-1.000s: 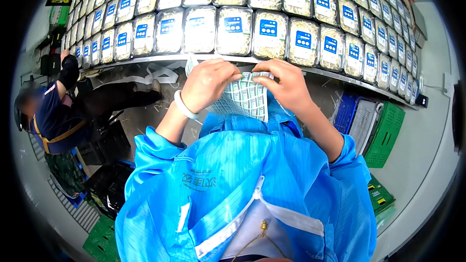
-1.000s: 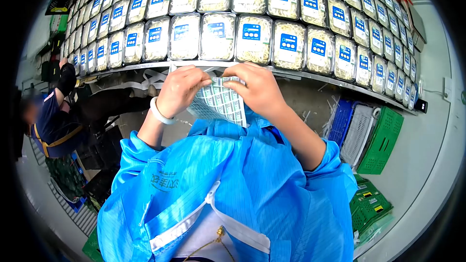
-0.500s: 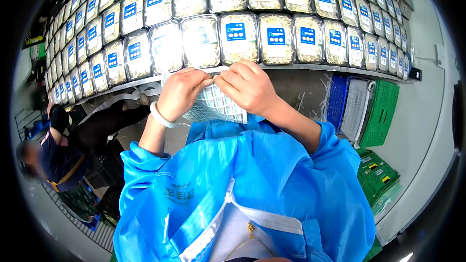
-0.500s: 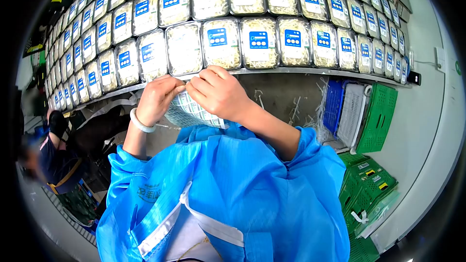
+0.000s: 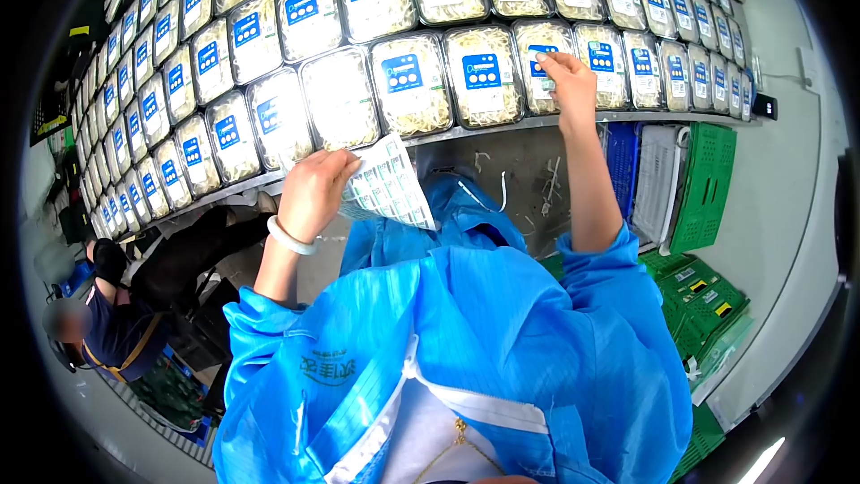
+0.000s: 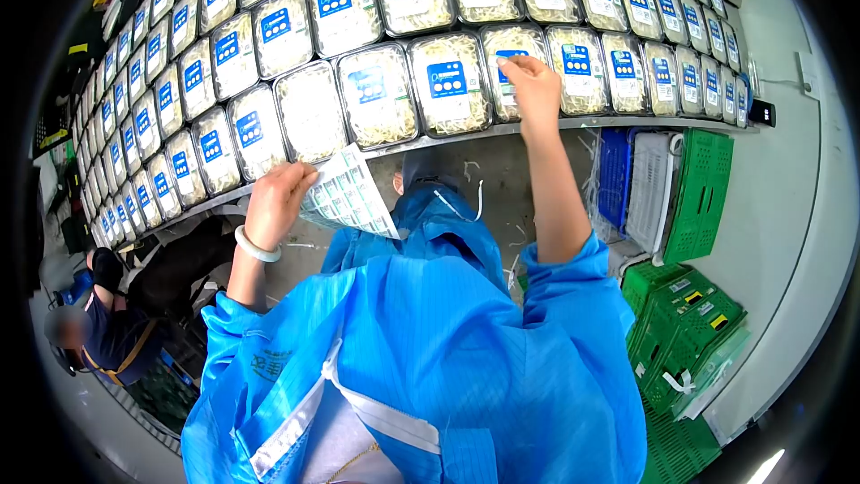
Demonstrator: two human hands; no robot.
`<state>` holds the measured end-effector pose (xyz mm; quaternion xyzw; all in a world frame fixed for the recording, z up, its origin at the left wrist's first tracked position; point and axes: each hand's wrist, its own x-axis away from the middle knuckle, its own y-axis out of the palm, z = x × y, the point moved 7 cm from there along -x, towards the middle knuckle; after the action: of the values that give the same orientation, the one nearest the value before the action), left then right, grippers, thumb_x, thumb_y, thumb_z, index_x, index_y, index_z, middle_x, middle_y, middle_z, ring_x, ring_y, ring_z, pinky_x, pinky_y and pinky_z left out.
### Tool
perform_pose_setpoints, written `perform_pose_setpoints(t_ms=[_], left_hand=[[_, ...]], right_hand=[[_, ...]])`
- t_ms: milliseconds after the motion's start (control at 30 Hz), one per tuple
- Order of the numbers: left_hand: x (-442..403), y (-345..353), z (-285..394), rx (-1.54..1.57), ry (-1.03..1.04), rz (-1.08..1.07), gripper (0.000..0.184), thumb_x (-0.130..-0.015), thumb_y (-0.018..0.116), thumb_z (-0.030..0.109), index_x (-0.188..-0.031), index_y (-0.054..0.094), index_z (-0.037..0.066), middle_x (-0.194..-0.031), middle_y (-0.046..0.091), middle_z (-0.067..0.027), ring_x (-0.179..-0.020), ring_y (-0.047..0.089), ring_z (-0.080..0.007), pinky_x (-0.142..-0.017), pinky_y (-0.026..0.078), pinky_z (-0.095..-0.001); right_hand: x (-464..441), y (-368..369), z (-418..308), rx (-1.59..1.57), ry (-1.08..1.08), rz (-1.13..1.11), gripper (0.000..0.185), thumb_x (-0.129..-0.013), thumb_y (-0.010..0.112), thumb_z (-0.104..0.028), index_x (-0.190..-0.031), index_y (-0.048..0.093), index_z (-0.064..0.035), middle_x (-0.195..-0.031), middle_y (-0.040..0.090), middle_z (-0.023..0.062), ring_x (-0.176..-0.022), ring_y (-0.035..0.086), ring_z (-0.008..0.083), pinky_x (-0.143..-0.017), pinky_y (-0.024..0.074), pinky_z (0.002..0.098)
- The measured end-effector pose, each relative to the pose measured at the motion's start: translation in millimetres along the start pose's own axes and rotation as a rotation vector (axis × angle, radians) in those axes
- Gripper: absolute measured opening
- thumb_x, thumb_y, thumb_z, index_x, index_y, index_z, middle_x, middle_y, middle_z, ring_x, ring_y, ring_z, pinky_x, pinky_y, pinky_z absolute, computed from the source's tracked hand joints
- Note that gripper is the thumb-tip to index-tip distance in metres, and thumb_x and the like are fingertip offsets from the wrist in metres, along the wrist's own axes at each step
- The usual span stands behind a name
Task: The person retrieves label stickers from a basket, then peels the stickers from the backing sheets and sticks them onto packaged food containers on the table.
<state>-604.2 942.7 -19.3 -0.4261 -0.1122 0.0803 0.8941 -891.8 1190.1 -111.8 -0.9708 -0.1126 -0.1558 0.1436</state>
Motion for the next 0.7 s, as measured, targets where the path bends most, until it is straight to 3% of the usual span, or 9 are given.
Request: perform_pose_setpoints(t_ms=[200, 233, 333, 367, 400, 500, 600, 700], left_hand=[[-3.4, 9.2, 4.4, -0.01, 0.023, -0.025, 0.011, -0.088, 0.065, 0.012, -0.084, 0.062, 0.002, -0.073, 0.062, -0.0157, -0.073, 0.062, -0.0348, -0.064, 0.048, -0.0439], [-3.7, 9.9, 5.1, -0.017, 0.027, -0.024, 0.011, -0.088, 0.065, 0.012, -0.084, 0.062, 0.002, -0.073, 0.062, -0.0156, -0.073, 0.062, -0.0347, -0.063, 0.048, -0.0439], [-1.5, 11.2, 0.7, -0.051, 0.034, -0.022, 0.012, -0.088, 0.066, 0.012, -0.084, 0.062, 0.002, -0.072, 0.061, -0.0153, -0.072, 0.061, -0.0344, -0.063, 0.048, -0.044], [0.7, 12.0, -1.4, -0.062, 0.031, -0.02, 0.012, -0.088, 0.066, 0.013, -0.084, 0.062, 0.002, -0.072, 0.061, -0.0152, -0.072, 0.061, -0.0343, -0.063, 0.048, -0.044], [2.5, 12.9, -3.5, -0.05, 0.023, -0.022, 0.011, -0.087, 0.066, 0.011, -0.085, 0.062, 0.002, -0.073, 0.061, -0.0154, -0.072, 0.061, -0.0347, -0.063, 0.048, -0.0436], [5.0, 15.0, -6.4, -0.023, 0.025, -0.005, 0.01, -0.087, 0.066, 0.01, -0.086, 0.062, 0.001, -0.073, 0.061, -0.0154, -0.072, 0.061, -0.035, -0.063, 0.048, -0.0432], [3.0, 16.0, -3.0, -0.024, 0.051, 0.037, 0.012, -0.086, 0.067, 0.013, -0.083, 0.061, 0.003, -0.069, 0.06, -0.0145, -0.07, 0.061, -0.0341, -0.062, 0.048, -0.0439], [3.4, 14.1, -1.6, -0.02, 0.053, 0.053, 0.012, -0.086, 0.067, 0.013, -0.083, 0.062, 0.003, -0.068, 0.059, -0.0144, -0.068, 0.061, -0.034, -0.061, 0.048, -0.0442]], right_hand=[[-76.3, -5.3, 47.7, 0.499, -0.137, -0.006, 0.036, -0.077, 0.079, -0.028, -0.101, 0.073, -0.0016, -0.08, 0.072, 0.0091, -0.07, 0.067, 0.0154, -0.063, 0.0499, 0.0327], [-78.5, -4.3, 44.3, 0.622, -0.144, 0.028, 0.038, -0.073, 0.081, -0.035, -0.096, 0.073, -0.0057, -0.082, 0.073, 0.0124, -0.074, 0.07, 0.0236, -0.066, 0.0519, 0.0384], [-61.3, -6.9, 11.8, 0.967, -0.143, 0.13, 0.035, -0.074, 0.081, -0.035, -0.092, 0.071, -0.0067, -0.082, 0.073, 0.012, -0.077, 0.07, 0.0298, -0.066, 0.0524, 0.0406], [-60.7, -9.4, 8.7, 0.982, -0.178, 0.169, 0.034, -0.076, 0.079, -0.036, -0.09, 0.068, -0.0075, -0.082, 0.072, 0.0133, -0.079, 0.069, 0.0337, -0.067, 0.0524, 0.0432], [-54.7, -7.3, 2.8, 0.961, -0.179, 0.176, 0.036, -0.079, 0.078, -0.036, -0.093, 0.067, -0.005, -0.082, 0.072, 0.0128, -0.077, 0.07, 0.0273, -0.065, 0.0517, 0.0392], [-42.0, 37.0, 22.2, 0.117, -0.138, -0.144, 0.031, -0.08, 0.08, -0.023, -0.095, 0.066, 0.0003, -0.082, 0.071, 0.0095, -0.076, 0.064, 0.0134, -0.066, 0.0479, 0.0279], [-25.2, 81.6, 25.7, 0.093, -0.189, -0.279, 0.025, -0.082, 0.077, -0.016, -0.098, 0.066, -0.0014, -0.085, 0.069, 0.0081, -0.079, 0.064, 0.0133, -0.068, 0.0494, 0.028], [-20.6, 97.9, 18.8, 0.542, -0.309, -0.224, 0.025, -0.077, 0.079, -0.016, -0.095, 0.064, -0.005, -0.091, 0.07, 0.0116, -0.079, 0.068, 0.0254, -0.068, 0.0515, 0.0381]])
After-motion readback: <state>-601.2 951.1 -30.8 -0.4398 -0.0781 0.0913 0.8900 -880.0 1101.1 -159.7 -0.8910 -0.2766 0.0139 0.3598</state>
